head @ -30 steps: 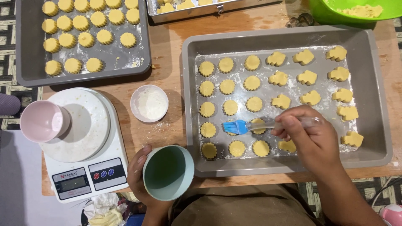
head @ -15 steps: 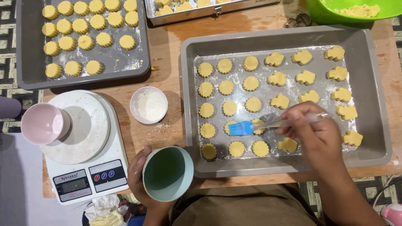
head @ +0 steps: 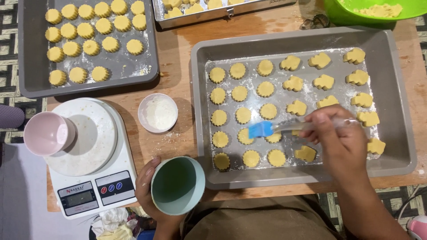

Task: Applying a liquid glaze or egg wash to shaped dough pieces on a baking sheet using a pastry brush.

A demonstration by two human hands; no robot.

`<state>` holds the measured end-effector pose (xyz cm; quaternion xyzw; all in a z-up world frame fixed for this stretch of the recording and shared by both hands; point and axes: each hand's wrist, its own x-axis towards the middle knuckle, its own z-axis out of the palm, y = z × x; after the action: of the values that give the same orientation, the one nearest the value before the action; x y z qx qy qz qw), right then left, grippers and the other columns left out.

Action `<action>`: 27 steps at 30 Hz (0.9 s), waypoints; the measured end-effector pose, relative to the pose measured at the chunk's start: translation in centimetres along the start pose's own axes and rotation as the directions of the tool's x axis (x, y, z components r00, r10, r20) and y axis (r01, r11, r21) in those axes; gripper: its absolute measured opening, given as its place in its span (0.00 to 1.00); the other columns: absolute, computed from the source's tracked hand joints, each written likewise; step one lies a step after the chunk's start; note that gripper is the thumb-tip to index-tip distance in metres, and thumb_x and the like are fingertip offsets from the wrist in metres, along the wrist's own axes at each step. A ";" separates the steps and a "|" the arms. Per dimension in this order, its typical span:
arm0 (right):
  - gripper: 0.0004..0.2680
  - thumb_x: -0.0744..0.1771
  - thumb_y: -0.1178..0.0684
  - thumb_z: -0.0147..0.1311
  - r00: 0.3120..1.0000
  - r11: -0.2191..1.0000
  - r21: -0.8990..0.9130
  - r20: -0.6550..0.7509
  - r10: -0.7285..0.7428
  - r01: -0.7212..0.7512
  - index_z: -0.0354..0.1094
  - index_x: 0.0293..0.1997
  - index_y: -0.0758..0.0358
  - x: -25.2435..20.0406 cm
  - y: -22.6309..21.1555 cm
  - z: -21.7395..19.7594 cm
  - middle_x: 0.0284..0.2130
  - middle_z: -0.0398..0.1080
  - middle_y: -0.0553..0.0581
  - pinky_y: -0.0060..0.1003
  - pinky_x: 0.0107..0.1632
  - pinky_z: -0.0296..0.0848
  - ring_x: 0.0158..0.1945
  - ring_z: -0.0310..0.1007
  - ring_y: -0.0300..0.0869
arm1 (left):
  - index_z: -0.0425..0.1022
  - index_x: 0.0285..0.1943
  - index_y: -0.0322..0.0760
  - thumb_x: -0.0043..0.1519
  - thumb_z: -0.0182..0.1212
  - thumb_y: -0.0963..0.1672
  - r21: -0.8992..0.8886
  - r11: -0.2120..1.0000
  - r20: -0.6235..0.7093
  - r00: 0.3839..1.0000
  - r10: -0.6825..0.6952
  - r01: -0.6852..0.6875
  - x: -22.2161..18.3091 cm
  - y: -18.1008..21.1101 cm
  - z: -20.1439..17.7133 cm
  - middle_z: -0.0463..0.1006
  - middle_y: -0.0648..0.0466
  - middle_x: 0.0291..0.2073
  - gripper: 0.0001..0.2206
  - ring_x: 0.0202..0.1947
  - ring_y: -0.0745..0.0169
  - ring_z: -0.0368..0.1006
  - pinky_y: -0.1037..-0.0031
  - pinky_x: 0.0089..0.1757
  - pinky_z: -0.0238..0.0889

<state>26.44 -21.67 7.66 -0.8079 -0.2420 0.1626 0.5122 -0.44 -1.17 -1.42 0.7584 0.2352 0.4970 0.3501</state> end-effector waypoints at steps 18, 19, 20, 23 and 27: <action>0.07 0.75 0.53 0.44 0.982 0.978 0.157 -0.152 -0.111 0.135 0.66 0.44 0.65 -0.5 0.9 -0.1 0.31 0.73 0.58 0.27 0.34 0.73 0.32 0.74 0.39 | 0.58 0.68 0.33 0.50 0.77 0.41 0.096 0.994 -0.028 0.998 0.051 -0.048 0.2 0.4 0.3 0.71 0.35 0.60 0.37 0.62 0.41 0.72 0.54 0.64 0.71; 0.08 0.73 0.52 0.44 0.995 0.987 0.131 -0.056 -0.085 0.092 0.68 0.44 0.64 -0.6 1.0 -0.1 0.31 0.75 0.59 0.29 0.34 0.76 0.33 0.77 0.40 | 0.58 0.68 0.33 0.51 0.77 0.41 0.094 0.994 -0.033 0.998 0.058 -0.055 0.3 0.4 0.4 0.71 0.35 0.60 0.37 0.62 0.41 0.72 0.54 0.64 0.71; 0.09 0.72 0.52 0.45 0.998 0.993 0.101 0.038 -0.057 0.053 0.70 0.43 0.64 -0.6 1.1 -0.1 0.32 0.76 0.59 0.30 0.35 0.78 0.34 0.79 0.41 | 0.58 0.67 0.33 0.51 0.77 0.41 0.091 0.994 -0.038 0.997 0.067 -0.064 0.4 0.5 0.5 0.71 0.35 0.60 0.37 0.61 0.41 0.72 0.54 0.64 0.71; 0.11 0.71 0.50 0.44 0.995 0.999 -0.012 0.081 -0.049 0.050 0.73 0.41 0.63 -0.1 0.6 0.1 0.30 0.77 0.57 0.31 0.33 0.79 0.33 0.79 0.40 | 0.57 0.69 0.35 0.45 0.81 0.43 0.103 0.994 -0.021 0.999 0.038 -0.035 0.4 0.8 0.1 0.70 0.36 0.61 0.43 0.63 0.41 0.72 0.56 0.64 0.70; 0.11 0.74 0.52 0.43 0.996 0.996 -0.070 -0.081 0.049 -0.054 0.72 0.40 0.65 0.0 -0.2 -0.3 0.33 0.74 0.58 0.29 0.31 0.74 0.33 0.75 0.40 | 0.77 0.51 0.26 0.44 0.77 0.41 0.180 0.943 -0.126 0.958 -0.259 0.279 -3.0 -2.0 -2.5 0.80 0.38 0.49 0.25 0.51 0.45 0.79 0.60 0.51 0.77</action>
<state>26.56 -21.79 7.99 -0.8377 -0.2063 0.1349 0.4874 -3.97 -1.21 -4.01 0.7238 0.4019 0.4565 0.3259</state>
